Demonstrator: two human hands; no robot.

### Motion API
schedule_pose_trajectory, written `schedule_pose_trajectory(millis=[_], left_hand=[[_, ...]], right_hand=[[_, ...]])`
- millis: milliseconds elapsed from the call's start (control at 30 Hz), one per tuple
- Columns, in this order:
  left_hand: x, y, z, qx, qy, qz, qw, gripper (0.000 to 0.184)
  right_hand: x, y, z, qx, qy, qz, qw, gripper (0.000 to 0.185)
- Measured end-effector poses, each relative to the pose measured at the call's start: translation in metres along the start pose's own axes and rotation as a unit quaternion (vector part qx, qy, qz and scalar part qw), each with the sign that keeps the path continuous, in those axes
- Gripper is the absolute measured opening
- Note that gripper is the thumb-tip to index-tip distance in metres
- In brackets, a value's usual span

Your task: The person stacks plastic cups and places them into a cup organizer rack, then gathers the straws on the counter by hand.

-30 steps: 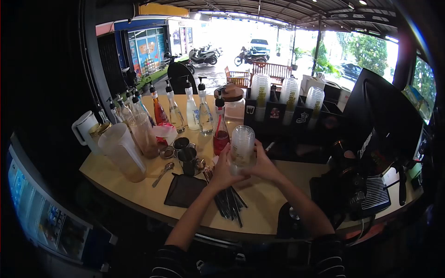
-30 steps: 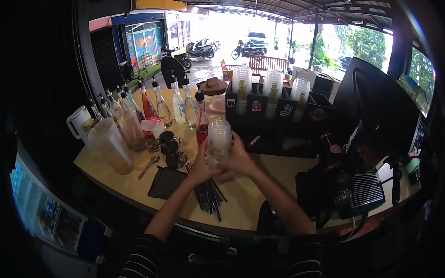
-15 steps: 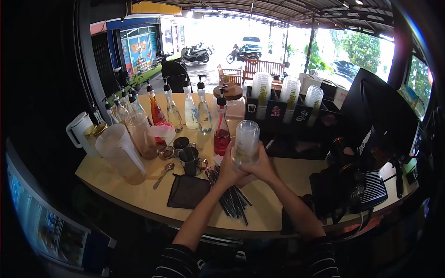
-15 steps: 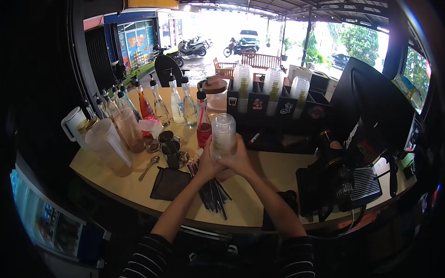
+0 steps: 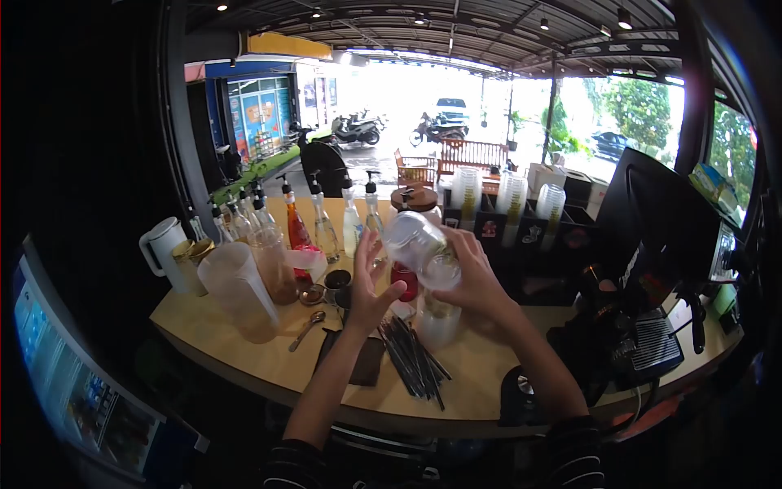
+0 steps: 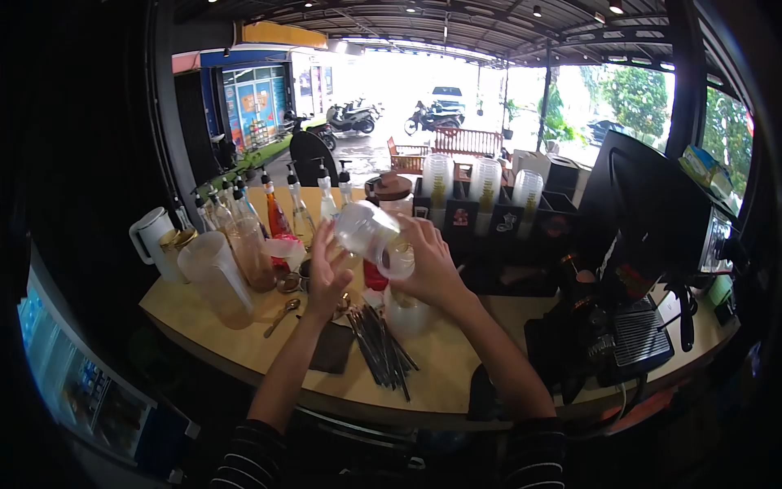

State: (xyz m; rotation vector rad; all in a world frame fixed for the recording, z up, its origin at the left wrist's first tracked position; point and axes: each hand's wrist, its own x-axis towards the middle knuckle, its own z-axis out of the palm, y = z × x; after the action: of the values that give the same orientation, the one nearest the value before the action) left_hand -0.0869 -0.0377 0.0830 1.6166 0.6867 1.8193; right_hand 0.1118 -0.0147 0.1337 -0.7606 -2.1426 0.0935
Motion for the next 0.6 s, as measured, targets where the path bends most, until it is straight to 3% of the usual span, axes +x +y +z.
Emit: schedule_pose_trajectory(millis=[67,100,167,200,233,267,300,333,367,400,467,600], left_hand=[[0.011,0.036,-0.006,-0.008,-0.023,0.114,0.993,0.103],[0.012,0.047,-0.013,-0.001,-0.017,0.116,0.993,0.103],[0.010,0.063,-0.032,0.076,-0.068,-0.021,0.995,0.094],[0.009,0.049,-0.045,0.102,-0.021,0.023,0.994,0.073],[0.003,0.047,-0.052,0.108,-0.016,0.025,0.994,0.073],[-0.004,0.045,-0.057,0.034,0.029,-0.035,0.998,0.063],[-0.011,0.044,-0.060,-0.041,0.074,-0.094,0.992,0.054],[-0.017,0.047,-0.053,-0.057,0.106,-0.099,0.988,0.041],[-0.023,0.043,-0.054,-0.054,0.109,-0.100,0.987,0.041],[-0.027,0.041,-0.055,-0.027,0.116,-0.109,0.987,0.041],[-0.037,0.038,-0.057,0.024,0.129,-0.110,0.985,0.041],[-0.048,0.035,-0.064,-0.003,0.144,-0.163,0.976,0.043]], right_hand=[[0.004,-0.016,0.002,0.014,-0.035,-0.039,0.999,0.087],[0.006,-0.024,0.003,0.024,-0.069,-0.070,0.995,0.089],[0.009,-0.039,0.004,0.056,-0.078,-0.082,0.992,0.092],[0.008,-0.045,0.003,0.110,-0.061,-0.045,0.991,0.093],[0.006,-0.048,0.005,0.164,-0.044,-0.008,0.985,0.093],[0.002,-0.047,0.013,0.161,0.014,-0.039,0.986,0.067],[-0.003,-0.042,0.027,0.166,0.013,-0.043,0.985,0.067],[-0.010,-0.037,0.043,0.253,-0.028,-0.021,0.967,0.052],[-0.016,-0.034,0.054,0.337,-0.070,0.004,0.939,0.039],[-0.021,-0.037,0.060,0.341,-0.072,0.004,0.937,0.039],[-0.025,-0.045,0.069,0.379,-0.034,0.010,0.925,0.029],[-0.033,-0.061,0.071,0.396,-0.042,0.015,0.917,0.025]])
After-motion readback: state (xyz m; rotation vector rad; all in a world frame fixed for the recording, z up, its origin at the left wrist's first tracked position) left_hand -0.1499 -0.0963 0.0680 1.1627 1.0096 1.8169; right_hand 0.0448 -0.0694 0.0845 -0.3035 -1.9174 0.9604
